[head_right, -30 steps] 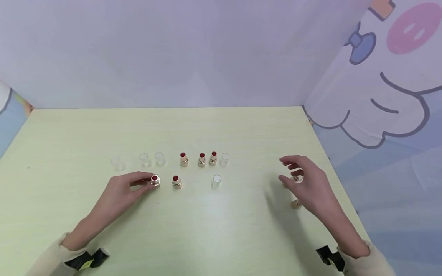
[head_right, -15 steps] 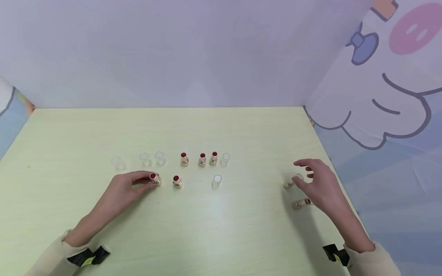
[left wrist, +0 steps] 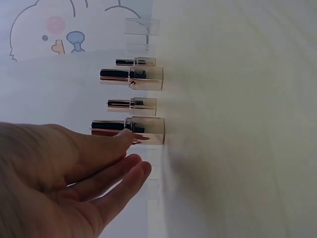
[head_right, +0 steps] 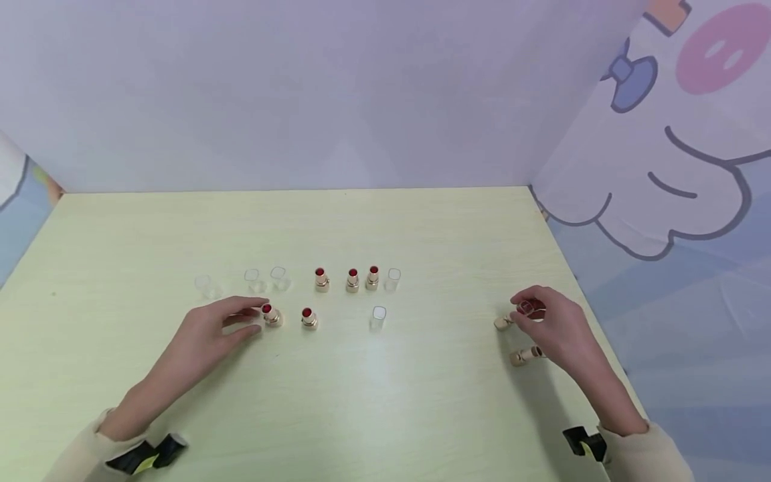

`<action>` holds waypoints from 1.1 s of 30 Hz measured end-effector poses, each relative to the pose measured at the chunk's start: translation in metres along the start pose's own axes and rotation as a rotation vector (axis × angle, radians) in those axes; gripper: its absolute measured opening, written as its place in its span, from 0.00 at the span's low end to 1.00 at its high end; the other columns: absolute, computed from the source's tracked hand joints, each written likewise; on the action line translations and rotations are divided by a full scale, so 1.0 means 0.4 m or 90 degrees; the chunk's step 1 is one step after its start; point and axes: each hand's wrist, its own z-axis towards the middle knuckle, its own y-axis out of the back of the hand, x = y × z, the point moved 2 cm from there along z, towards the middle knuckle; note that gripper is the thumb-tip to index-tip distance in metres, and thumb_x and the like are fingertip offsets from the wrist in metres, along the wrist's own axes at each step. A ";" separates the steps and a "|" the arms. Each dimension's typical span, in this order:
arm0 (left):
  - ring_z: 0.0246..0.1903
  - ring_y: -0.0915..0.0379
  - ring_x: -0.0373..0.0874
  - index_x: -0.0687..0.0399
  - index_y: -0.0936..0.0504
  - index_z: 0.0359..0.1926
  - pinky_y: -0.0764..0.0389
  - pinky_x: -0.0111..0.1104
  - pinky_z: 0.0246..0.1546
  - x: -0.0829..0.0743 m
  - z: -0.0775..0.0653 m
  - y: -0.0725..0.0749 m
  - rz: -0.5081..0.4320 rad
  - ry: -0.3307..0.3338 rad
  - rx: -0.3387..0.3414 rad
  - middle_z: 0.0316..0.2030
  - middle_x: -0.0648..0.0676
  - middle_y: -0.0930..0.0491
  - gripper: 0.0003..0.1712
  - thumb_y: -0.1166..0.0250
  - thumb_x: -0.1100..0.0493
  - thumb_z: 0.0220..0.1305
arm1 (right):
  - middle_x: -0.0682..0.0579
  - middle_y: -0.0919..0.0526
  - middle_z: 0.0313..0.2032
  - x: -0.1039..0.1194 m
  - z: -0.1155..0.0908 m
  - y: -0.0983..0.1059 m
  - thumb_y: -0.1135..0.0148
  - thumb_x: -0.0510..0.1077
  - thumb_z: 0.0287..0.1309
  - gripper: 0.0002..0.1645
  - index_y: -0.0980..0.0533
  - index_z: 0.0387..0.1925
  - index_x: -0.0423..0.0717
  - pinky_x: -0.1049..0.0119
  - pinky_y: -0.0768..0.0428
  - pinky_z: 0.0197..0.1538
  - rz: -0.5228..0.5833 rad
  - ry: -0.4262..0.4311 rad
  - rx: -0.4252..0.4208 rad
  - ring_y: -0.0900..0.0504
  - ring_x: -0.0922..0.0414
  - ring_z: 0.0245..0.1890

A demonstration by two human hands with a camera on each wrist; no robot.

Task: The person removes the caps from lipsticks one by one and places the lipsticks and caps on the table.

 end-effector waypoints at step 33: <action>0.43 0.19 0.34 0.31 0.19 0.53 0.26 0.16 0.45 -0.106 -0.047 0.107 0.023 -0.104 -0.107 0.45 0.38 0.15 0.26 0.27 0.63 0.57 | 0.61 0.18 0.40 0.235 -0.061 0.014 0.30 0.43 0.58 0.14 0.20 0.45 0.57 0.86 0.25 0.45 0.162 0.107 -0.100 0.19 0.72 0.39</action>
